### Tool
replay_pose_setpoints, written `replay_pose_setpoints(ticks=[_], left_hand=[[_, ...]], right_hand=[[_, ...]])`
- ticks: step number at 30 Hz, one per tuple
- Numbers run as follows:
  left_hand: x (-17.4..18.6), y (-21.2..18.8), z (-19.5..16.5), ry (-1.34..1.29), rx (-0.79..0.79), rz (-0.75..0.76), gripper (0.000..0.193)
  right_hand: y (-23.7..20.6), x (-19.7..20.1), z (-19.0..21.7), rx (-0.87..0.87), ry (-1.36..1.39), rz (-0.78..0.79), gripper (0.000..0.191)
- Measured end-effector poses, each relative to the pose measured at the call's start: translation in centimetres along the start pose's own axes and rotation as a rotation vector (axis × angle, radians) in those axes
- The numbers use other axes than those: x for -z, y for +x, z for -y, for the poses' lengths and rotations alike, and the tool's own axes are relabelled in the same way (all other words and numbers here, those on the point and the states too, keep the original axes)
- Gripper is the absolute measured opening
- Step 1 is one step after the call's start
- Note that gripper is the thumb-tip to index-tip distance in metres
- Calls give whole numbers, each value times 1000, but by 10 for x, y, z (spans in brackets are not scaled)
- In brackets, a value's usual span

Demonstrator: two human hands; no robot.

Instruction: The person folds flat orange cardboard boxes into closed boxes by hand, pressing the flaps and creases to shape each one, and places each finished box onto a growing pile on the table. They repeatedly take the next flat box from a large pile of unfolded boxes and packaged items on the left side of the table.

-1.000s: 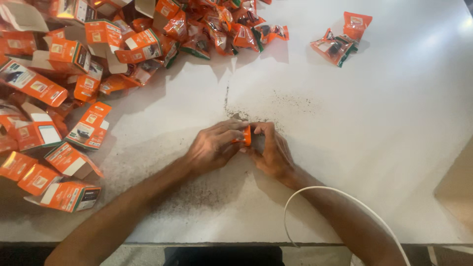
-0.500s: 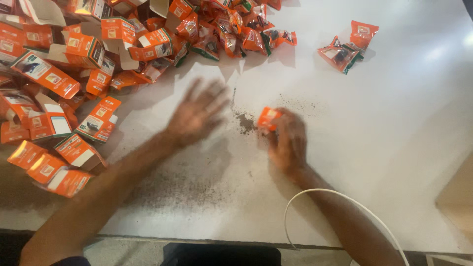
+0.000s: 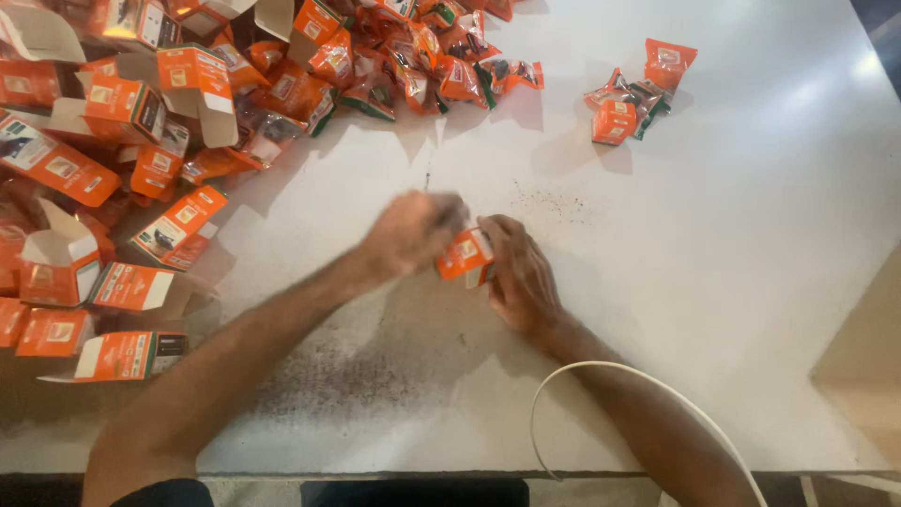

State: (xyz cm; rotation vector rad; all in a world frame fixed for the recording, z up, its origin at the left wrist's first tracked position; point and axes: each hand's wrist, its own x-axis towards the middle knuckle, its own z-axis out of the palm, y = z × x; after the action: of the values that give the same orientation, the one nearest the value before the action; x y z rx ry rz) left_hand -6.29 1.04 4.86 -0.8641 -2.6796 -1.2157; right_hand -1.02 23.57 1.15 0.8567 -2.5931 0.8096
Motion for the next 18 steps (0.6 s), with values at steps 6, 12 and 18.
replay_pose_setpoints(ticks=[6, 12, 18], left_hand=[[89, 36, 98, 800, 288, -454, 63], [64, 39, 92, 583, 382, -200, 47], [38, -25, 36, 492, -12, -187, 42]], right_hand=[[1, -3, -2, 150, 251, -100, 61], [3, 6, 2, -35, 314, 77, 49], [5, 14, 11, -94, 383, -17, 54]])
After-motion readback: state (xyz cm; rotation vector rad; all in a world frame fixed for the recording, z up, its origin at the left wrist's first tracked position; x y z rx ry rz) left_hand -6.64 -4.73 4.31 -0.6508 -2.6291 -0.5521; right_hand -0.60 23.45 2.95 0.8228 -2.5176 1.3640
